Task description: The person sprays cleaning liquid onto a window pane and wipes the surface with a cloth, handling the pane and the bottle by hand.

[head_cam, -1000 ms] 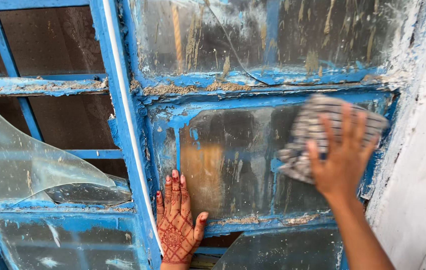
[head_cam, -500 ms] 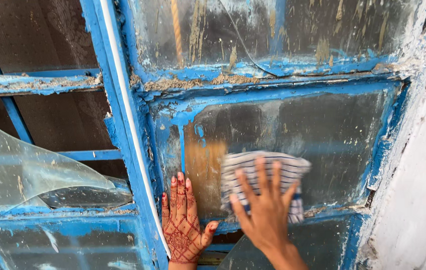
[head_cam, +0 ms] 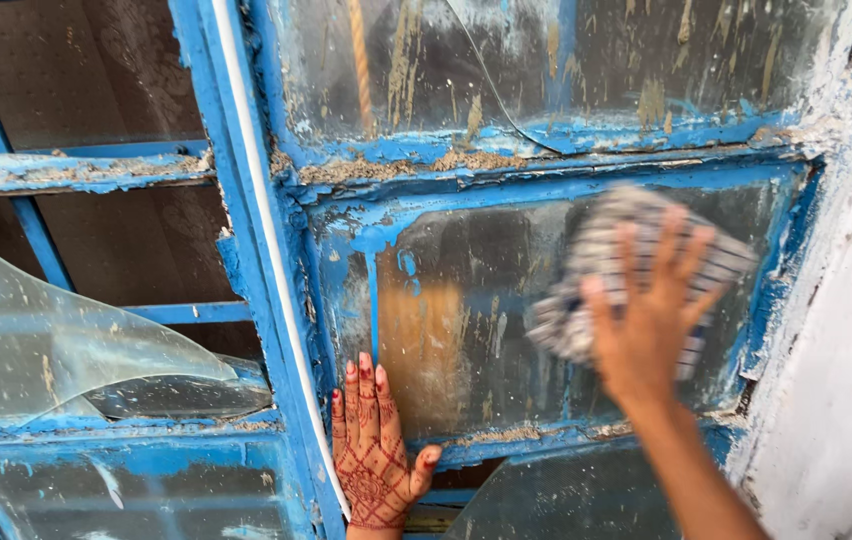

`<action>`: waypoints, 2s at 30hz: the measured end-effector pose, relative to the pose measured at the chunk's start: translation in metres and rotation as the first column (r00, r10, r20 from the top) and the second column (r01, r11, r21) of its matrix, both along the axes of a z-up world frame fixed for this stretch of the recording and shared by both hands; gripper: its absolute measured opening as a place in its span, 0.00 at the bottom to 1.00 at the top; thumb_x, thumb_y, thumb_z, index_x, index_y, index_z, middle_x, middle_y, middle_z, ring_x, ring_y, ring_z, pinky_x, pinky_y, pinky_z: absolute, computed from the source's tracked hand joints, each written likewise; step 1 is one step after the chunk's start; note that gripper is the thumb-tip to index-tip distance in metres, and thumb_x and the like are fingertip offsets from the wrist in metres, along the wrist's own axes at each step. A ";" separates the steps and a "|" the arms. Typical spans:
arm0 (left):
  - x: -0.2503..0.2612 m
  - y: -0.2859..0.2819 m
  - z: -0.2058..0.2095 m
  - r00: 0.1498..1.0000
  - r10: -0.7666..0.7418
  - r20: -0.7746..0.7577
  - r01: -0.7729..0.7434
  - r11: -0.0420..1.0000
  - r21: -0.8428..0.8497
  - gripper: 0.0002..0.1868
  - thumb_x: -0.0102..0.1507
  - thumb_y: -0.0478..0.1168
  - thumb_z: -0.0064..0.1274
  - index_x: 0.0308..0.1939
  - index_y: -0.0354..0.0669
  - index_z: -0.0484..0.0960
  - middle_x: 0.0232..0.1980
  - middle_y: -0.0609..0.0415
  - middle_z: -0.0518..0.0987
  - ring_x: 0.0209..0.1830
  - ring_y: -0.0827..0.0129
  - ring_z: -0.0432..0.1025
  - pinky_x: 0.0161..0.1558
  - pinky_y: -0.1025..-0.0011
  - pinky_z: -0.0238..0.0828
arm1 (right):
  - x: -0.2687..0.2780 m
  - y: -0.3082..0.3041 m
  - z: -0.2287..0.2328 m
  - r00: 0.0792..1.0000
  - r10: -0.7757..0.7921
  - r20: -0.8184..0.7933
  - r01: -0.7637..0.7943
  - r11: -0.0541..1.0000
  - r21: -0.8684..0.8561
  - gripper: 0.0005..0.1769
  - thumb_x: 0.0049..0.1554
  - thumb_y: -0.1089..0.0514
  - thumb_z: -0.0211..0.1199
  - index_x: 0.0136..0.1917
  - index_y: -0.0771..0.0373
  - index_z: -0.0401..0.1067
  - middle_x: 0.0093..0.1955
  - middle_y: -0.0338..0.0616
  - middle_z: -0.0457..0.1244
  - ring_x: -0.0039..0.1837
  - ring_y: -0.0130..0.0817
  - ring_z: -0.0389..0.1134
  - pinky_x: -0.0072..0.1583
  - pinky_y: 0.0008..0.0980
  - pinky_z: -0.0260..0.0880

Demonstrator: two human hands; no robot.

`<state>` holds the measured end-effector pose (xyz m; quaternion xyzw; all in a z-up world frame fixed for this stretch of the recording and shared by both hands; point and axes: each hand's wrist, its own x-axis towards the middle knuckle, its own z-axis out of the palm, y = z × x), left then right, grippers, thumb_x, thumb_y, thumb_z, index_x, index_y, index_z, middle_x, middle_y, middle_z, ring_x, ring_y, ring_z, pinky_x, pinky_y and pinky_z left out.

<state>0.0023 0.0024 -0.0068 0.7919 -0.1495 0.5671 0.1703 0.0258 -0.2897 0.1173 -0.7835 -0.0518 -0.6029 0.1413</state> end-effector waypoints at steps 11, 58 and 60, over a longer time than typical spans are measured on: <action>0.008 0.003 -0.018 0.980 -0.129 0.152 0.145 0.984 -0.101 0.53 0.68 0.74 0.26 0.80 0.34 0.48 0.81 0.27 0.51 0.82 0.32 0.47 0.79 0.44 0.44 | -0.048 0.084 -0.031 0.920 0.288 -0.266 -0.392 0.703 -0.593 0.33 0.55 0.40 0.60 0.74 0.28 0.61 0.83 0.26 0.44 0.83 0.38 0.38 0.71 0.82 0.27; -0.016 -0.064 0.048 0.997 -0.009 -0.075 0.013 0.998 0.062 0.46 0.68 0.69 0.31 0.80 0.42 0.53 0.84 0.52 0.49 0.85 0.57 0.40 0.79 0.47 0.25 | -0.020 -0.041 -0.015 0.998 -0.020 -0.066 0.028 0.992 0.126 0.33 0.68 0.38 0.46 0.83 0.42 0.51 0.89 0.41 0.35 0.88 0.48 0.32 0.77 0.76 0.20; -0.011 -0.076 0.059 0.999 0.015 -0.047 -0.011 0.997 0.080 0.46 0.68 0.69 0.30 0.80 0.42 0.53 0.85 0.52 0.49 0.85 0.57 0.40 0.79 0.47 0.25 | -0.019 -0.058 -0.011 0.995 -0.035 -0.089 0.058 0.963 0.263 0.33 0.69 0.38 0.44 0.84 0.43 0.49 0.90 0.41 0.34 0.89 0.48 0.30 0.77 0.76 0.18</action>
